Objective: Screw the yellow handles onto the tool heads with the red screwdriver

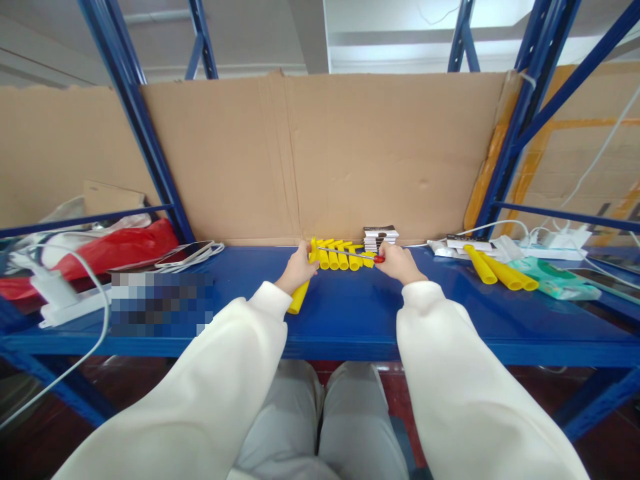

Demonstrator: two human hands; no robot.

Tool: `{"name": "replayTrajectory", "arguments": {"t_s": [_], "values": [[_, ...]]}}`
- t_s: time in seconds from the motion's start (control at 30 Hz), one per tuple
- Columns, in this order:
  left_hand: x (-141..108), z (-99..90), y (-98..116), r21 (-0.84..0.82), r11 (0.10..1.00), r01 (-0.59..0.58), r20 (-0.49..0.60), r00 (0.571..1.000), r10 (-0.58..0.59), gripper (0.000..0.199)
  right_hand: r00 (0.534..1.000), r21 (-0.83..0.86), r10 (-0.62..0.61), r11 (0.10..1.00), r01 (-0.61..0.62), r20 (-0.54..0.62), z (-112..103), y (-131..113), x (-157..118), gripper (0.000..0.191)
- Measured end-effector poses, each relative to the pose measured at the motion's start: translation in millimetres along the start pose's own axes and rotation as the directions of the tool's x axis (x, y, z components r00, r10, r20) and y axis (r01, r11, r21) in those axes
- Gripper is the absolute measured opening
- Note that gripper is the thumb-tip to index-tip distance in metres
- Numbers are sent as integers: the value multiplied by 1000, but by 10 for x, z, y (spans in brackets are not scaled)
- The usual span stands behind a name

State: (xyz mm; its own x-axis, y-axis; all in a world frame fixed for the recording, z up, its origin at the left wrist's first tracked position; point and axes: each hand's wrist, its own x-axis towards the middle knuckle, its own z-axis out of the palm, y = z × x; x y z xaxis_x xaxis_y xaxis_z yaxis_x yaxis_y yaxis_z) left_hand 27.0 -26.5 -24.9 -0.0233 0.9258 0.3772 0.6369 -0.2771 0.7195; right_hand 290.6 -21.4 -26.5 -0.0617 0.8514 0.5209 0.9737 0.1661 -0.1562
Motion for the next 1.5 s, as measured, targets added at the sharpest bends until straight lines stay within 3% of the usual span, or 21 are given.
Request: {"name": "replayTrajectory", "arguments": {"t_s": [0.37, 0.53, 0.8, 1.03, 1.23, 1.5], "values": [[-19, -18, 2, 22, 1000, -13, 22, 1000, 12, 32, 999, -50, 8, 999, -5, 54, -39, -78, -18, 5], [-20, -16, 1, 31, 999, -12, 21, 1000, 11, 32, 991, -21, 64, 998, -62, 114, -58, -118, -37, 8], [-31, -22, 20, 97, 995, -21, 42, 999, 17, 32, 997, -39, 5, 999, -2, 76, -60, -104, -26, 6], [-29, -16, 20, 130, 991, -31, 41, 999, 26, 33, 985, -24, 41, 999, -37, 166, -52, -111, -24, 8], [-19, -13, 6, 150, 988, -33, 47, 999, 26, 33, 991, -46, 52, 998, -46, 120, -78, -126, -23, 7], [0, 9, -28, 142, 989, -38, 11, 999, 37, 33, 989, -15, 30, 1000, -28, 146, -24, -81, -18, 7]]}}
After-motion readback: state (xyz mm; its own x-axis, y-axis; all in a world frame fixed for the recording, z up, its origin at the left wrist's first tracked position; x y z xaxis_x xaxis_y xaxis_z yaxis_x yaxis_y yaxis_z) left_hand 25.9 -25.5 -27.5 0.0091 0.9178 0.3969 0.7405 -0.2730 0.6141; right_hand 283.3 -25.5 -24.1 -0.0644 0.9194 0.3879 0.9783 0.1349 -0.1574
